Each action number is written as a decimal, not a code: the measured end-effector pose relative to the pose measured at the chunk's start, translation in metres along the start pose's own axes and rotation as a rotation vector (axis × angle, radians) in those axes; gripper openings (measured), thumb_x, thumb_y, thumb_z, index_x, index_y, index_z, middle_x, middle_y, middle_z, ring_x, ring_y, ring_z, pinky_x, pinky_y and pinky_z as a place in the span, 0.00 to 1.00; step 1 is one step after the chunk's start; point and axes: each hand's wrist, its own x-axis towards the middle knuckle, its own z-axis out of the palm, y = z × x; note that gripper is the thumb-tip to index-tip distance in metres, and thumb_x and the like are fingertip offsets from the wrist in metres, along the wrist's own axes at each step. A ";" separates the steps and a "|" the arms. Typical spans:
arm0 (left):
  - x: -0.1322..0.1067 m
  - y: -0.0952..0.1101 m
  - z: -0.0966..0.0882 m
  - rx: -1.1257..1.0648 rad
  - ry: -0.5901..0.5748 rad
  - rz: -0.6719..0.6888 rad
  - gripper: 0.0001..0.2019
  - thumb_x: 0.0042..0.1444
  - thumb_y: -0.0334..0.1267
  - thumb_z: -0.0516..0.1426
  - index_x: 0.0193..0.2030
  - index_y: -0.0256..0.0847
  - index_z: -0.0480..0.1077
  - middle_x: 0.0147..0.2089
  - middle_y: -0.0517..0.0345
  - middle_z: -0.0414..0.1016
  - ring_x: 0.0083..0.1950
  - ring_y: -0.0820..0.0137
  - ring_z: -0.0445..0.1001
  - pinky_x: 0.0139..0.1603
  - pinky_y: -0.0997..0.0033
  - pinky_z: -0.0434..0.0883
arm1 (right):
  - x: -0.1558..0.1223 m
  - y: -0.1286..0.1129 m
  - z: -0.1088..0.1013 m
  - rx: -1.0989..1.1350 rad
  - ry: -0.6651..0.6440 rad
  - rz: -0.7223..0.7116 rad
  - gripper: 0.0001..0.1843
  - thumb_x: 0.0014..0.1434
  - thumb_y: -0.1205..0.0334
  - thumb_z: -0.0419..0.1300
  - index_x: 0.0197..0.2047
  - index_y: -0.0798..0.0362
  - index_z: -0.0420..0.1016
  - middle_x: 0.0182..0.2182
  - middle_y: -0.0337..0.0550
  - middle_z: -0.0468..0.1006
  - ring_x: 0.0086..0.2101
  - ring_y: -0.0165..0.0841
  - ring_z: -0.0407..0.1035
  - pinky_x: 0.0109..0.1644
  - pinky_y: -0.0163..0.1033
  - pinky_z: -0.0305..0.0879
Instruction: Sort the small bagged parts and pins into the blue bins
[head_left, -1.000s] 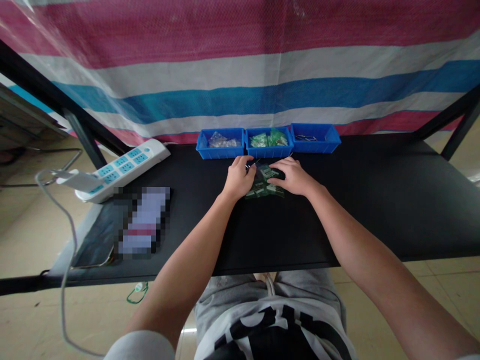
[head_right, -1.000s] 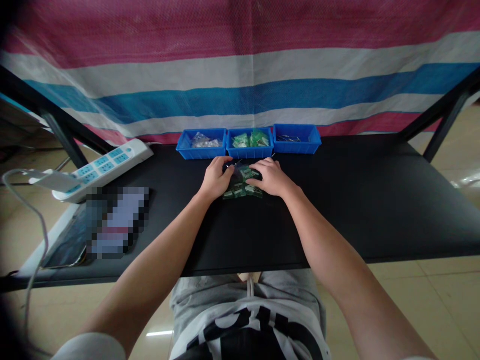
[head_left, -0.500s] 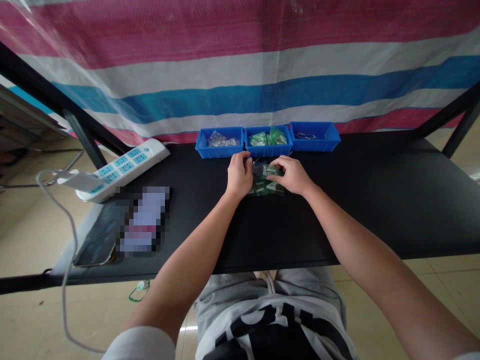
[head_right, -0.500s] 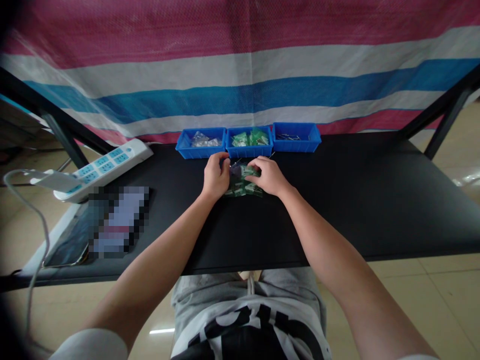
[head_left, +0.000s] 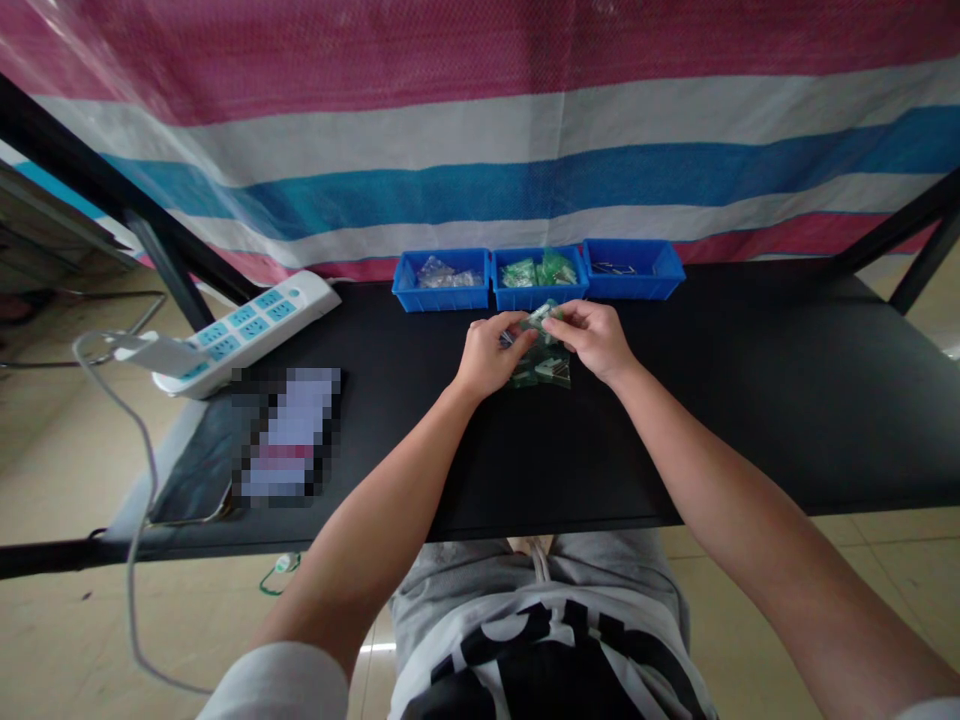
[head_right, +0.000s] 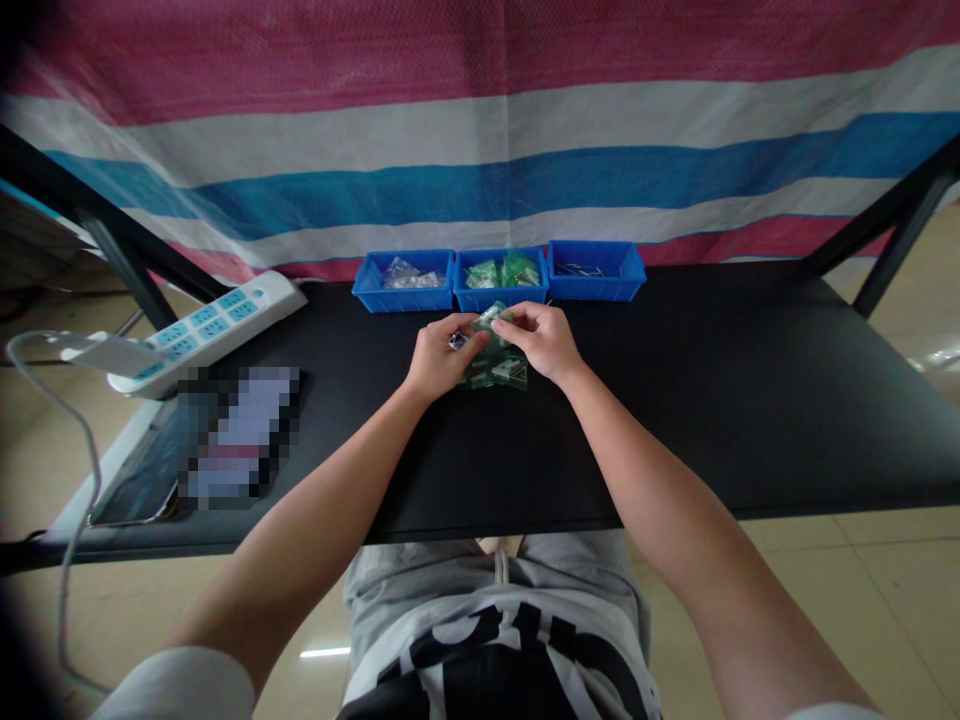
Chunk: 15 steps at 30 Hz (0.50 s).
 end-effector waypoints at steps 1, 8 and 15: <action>0.000 -0.002 0.001 -0.015 0.028 0.003 0.12 0.58 0.42 0.59 0.43 0.39 0.78 0.30 0.60 0.79 0.30 0.72 0.74 0.40 0.71 0.70 | 0.000 0.000 0.000 -0.029 0.015 -0.029 0.16 0.47 0.51 0.69 0.32 0.55 0.78 0.30 0.41 0.77 0.27 0.29 0.67 0.33 0.37 0.65; -0.003 -0.005 0.002 -0.052 0.216 -0.051 0.10 0.57 0.38 0.59 0.42 0.43 0.81 0.34 0.58 0.83 0.34 0.70 0.79 0.39 0.73 0.74 | 0.004 -0.005 -0.004 0.071 0.069 0.151 0.24 0.48 0.52 0.66 0.47 0.52 0.73 0.46 0.48 0.76 0.29 0.30 0.71 0.22 0.32 0.58; -0.004 -0.005 0.001 -0.076 0.081 0.082 0.12 0.56 0.31 0.56 0.43 0.43 0.80 0.42 0.57 0.83 0.43 0.68 0.81 0.47 0.69 0.76 | 0.000 -0.009 0.001 0.233 -0.060 0.287 0.32 0.47 0.47 0.69 0.52 0.51 0.68 0.27 0.39 0.75 0.23 0.31 0.71 0.15 0.29 0.50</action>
